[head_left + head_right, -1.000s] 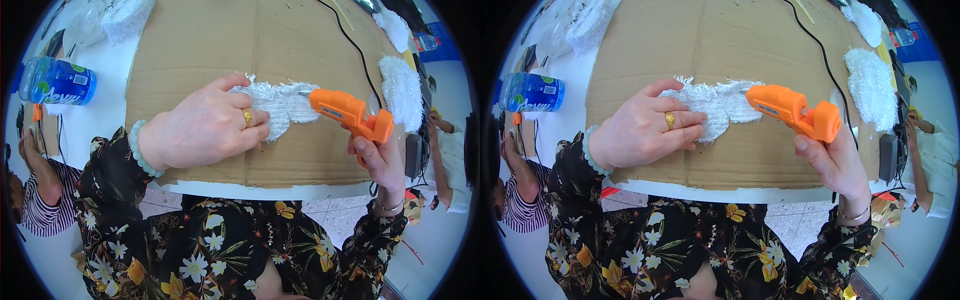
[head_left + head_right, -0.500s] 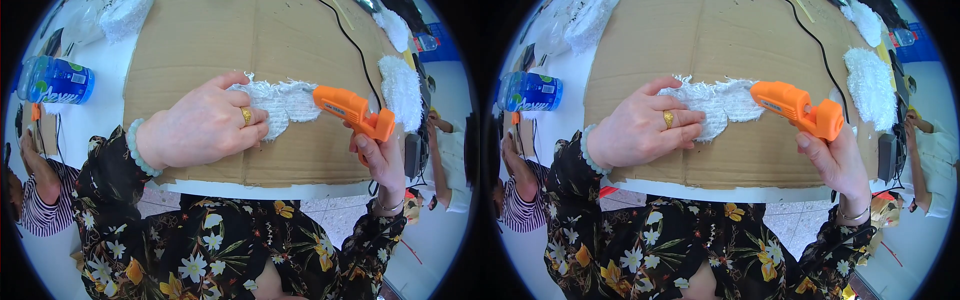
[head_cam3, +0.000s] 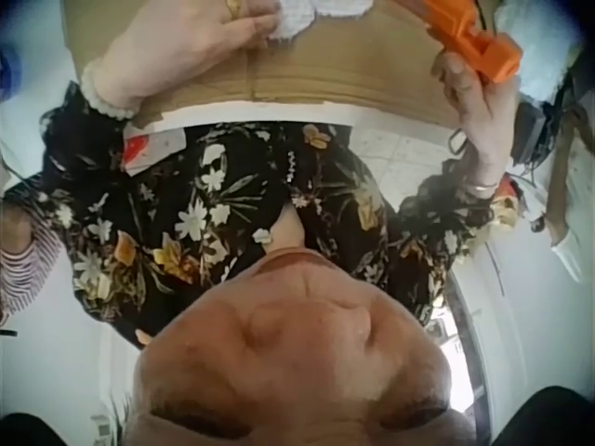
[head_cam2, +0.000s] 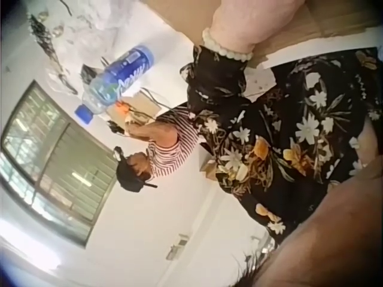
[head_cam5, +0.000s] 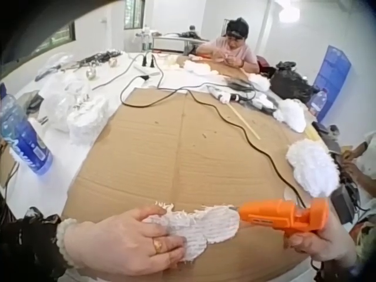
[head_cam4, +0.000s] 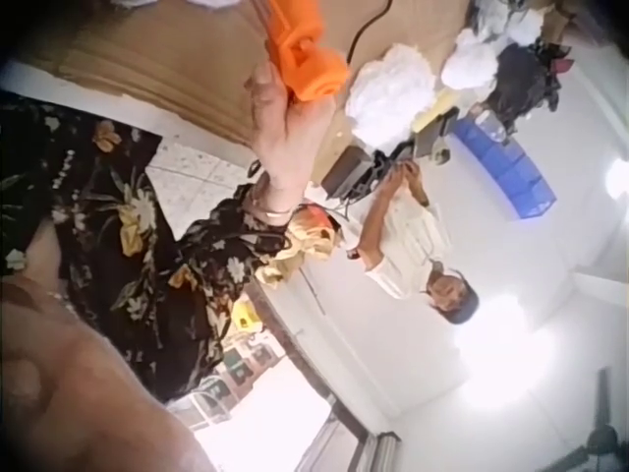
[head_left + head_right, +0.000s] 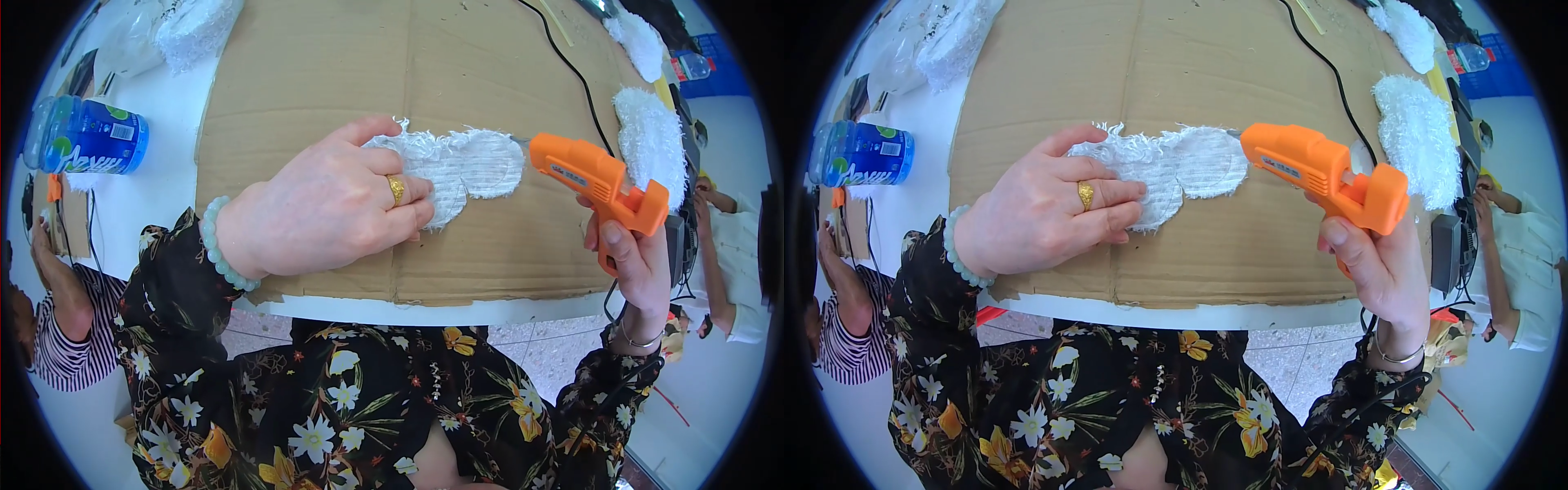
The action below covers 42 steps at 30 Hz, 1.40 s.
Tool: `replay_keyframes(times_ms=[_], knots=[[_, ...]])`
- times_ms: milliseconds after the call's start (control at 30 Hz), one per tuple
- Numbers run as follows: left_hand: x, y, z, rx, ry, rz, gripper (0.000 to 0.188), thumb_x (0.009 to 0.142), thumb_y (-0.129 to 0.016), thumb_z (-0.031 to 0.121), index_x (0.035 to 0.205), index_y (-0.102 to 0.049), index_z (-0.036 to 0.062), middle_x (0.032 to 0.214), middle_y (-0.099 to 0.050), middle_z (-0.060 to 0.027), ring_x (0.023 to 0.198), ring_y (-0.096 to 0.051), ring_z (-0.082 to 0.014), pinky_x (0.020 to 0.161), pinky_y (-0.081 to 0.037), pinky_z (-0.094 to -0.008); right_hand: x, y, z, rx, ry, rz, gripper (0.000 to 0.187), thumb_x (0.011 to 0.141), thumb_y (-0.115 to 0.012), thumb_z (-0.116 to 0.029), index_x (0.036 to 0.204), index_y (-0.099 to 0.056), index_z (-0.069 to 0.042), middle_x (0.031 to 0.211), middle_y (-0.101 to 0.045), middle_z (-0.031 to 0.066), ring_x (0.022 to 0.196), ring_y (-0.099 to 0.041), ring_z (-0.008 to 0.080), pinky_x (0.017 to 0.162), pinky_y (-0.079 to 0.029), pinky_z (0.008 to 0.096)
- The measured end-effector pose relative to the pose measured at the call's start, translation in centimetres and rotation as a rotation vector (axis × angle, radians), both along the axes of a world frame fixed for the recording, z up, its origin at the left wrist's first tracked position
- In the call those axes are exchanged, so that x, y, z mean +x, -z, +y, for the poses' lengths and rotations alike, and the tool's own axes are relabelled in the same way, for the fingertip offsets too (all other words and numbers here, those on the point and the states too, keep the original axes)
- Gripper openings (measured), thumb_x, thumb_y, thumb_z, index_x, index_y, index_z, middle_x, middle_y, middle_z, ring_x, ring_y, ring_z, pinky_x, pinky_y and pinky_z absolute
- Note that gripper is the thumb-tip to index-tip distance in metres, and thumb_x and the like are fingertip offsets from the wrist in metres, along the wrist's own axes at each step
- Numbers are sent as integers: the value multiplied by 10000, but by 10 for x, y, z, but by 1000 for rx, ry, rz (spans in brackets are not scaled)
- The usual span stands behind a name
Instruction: Gluing white fabric pieces together using a hot glue gun on a cardboard base.
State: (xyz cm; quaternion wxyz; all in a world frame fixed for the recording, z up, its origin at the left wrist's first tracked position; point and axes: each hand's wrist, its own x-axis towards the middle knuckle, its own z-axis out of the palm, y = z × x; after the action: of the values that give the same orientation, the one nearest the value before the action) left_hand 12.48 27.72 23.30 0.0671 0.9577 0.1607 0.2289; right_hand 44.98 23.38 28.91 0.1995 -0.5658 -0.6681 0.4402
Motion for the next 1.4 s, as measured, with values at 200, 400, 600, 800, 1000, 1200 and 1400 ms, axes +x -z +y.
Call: replay_keyframes(times_ms=[200, 400, 600, 800, 1000, 1200, 1400], knots=[[0, -1, 1, 1, 3, 3, 171, 740, -657, 184, 846, -628, 53, 817, -644, 20, 683, -562, -155, 916, -440, -441, 3, 8, -4, 29, 11, 41, 455, 917, -532, -274, 1231, -476, 50, 1068, -602, 138, 676, -516, 102, 593, -402, 230], [-2, -7, 1, -29, 6, 119, 242, 721, -715, 200, 916, -631, 83, 936, -668, -17, 826, -619, -167, 932, -431, -456, -7, 12, 1, 6, -70, -58, 438, 912, -552, -277, 1206, -503, 44, 829, -588, 63, 641, -487, 81, 558, -366, 215], [0, -8, 0, -53, 3, 71, 332, 704, -724, 191, 1007, -623, 101, 993, -626, -40, 843, -609, -178, 912, -441, -440, -10, 18, -2, 53, -2, 70, 429, 908, -558, -283, 1183, -520, 44, 738, -549, 32, 596, -448, 66, 541, -339, 205], [15, -14, 4, -62, -48, 51, 403, 646, -725, 150, 1024, -604, 76, 1061, -592, -92, 874, -565, -245, 813, -458, -410, -4, 17, -2, 1, -15, 89, 434, 909, -550, -282, 1197, -508, 40, 818, -575, 55, 642, -483, 87, 579, -377, 222], [36, -15, 1, 47, 36, 215, 305, 749, -599, 137, 1044, -571, 67, 1091, -596, -103, 922, -541, -246, 801, -442, -364, -5, 21, -11, 49, 87, 264, 527, 904, -546, -360, 1248, -461, 31, 1085, -578, 134, 660, -509, 110, 590, -406, 235], [43, -13, 0, 33, -7, 284, 298, 775, -542, 130, 1063, -559, 59, 1098, -599, -118, 929, -546, -245, 815, -433, -372, -10, 26, -13, 164, 176, 449, 621, 883, -555, -439, 1255, -449, 47, 1063, -576, 138, 674, -530, 109, 575, -442, 250], [47, -9, 2, 55, 8, 270, 308, 770, -540, 123, 1069, -559, 54, 1093, -603, -101, 921, -555, -232, 816, -431, -367, -30, 29, -4, 156, 169, 520, 562, 894, -524, -312, 1280, -403, 79, 1020, -570, 140, 726, -557, 127, 682, -528, 295]])
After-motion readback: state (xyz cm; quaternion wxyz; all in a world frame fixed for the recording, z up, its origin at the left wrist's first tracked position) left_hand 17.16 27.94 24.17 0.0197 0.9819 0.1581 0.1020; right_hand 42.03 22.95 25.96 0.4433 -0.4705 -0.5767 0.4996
